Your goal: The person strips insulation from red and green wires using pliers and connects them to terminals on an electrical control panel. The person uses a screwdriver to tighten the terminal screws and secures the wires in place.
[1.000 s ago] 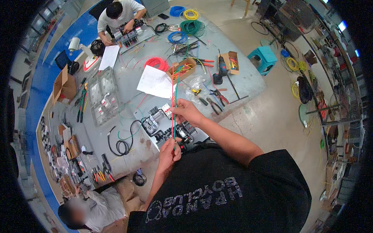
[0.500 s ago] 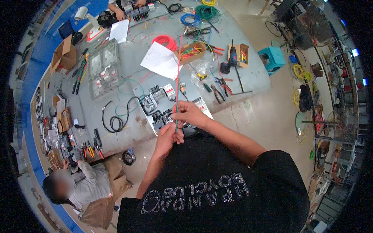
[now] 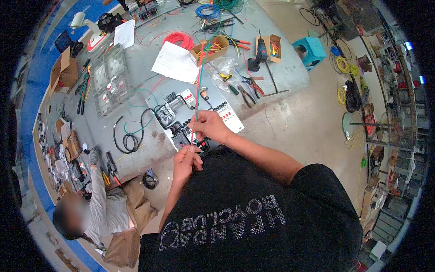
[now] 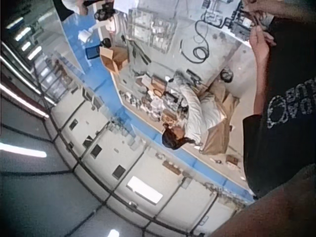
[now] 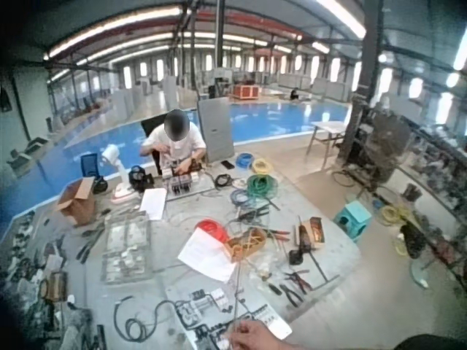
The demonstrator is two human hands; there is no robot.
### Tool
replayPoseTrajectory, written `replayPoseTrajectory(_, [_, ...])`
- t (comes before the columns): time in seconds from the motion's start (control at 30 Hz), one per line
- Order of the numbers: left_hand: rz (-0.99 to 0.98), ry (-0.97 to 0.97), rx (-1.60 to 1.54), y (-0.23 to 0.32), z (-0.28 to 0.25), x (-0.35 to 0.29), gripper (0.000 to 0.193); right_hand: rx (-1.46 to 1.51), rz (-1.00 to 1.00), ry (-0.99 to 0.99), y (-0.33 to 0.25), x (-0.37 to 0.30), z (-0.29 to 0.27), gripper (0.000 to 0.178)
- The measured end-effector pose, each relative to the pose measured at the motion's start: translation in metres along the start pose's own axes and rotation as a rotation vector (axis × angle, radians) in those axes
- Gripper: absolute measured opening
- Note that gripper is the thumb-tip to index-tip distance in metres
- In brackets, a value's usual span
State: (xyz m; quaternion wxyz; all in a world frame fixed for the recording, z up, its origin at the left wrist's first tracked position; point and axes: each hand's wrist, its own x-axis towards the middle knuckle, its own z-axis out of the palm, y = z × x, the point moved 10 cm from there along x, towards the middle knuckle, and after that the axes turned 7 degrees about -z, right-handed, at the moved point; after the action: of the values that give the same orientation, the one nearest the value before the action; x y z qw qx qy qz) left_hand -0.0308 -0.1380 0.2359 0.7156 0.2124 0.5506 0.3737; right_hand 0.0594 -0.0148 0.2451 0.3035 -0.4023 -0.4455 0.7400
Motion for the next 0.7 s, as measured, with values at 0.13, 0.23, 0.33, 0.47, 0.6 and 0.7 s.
replayPoseTrajectory(0.13, [-0.004, 0.01, 0.042, 0.0, 0.0, -0.003, 0.03, 0.003, -0.04, 0.081, -0.013, 0.011, -0.021, 0.013])
replayPoseTrajectory(0.23, [-0.05, -0.018, 0.048, 0.004, 0.002, -0.011, 0.031, -0.015, -0.074, 0.118, -0.022, 0.023, -0.038, 0.012])
replayPoseTrajectory(0.33, [-0.081, -0.02, 0.015, 0.009, 0.004, -0.018, 0.029, 0.013, -0.12, 0.148, -0.037, 0.034, -0.055, 0.012])
replayPoseTrajectory(0.47, [-0.087, -0.016, 0.027, 0.014, 0.0, -0.03, 0.028, 0.017, -0.16, 0.241, -0.052, 0.051, -0.087, 0.014])
replayPoseTrajectory(0.6, [-0.074, -0.015, 0.033, 0.005, -0.012, -0.043, 0.028, 0.026, -0.197, 0.322, -0.065, 0.069, -0.128, 0.014])
replayPoseTrajectory(0.7, [-0.079, 0.008, 0.067, -0.006, -0.021, -0.049, 0.027, 0.011, -0.2, 0.35, -0.079, 0.076, -0.149, 0.013])
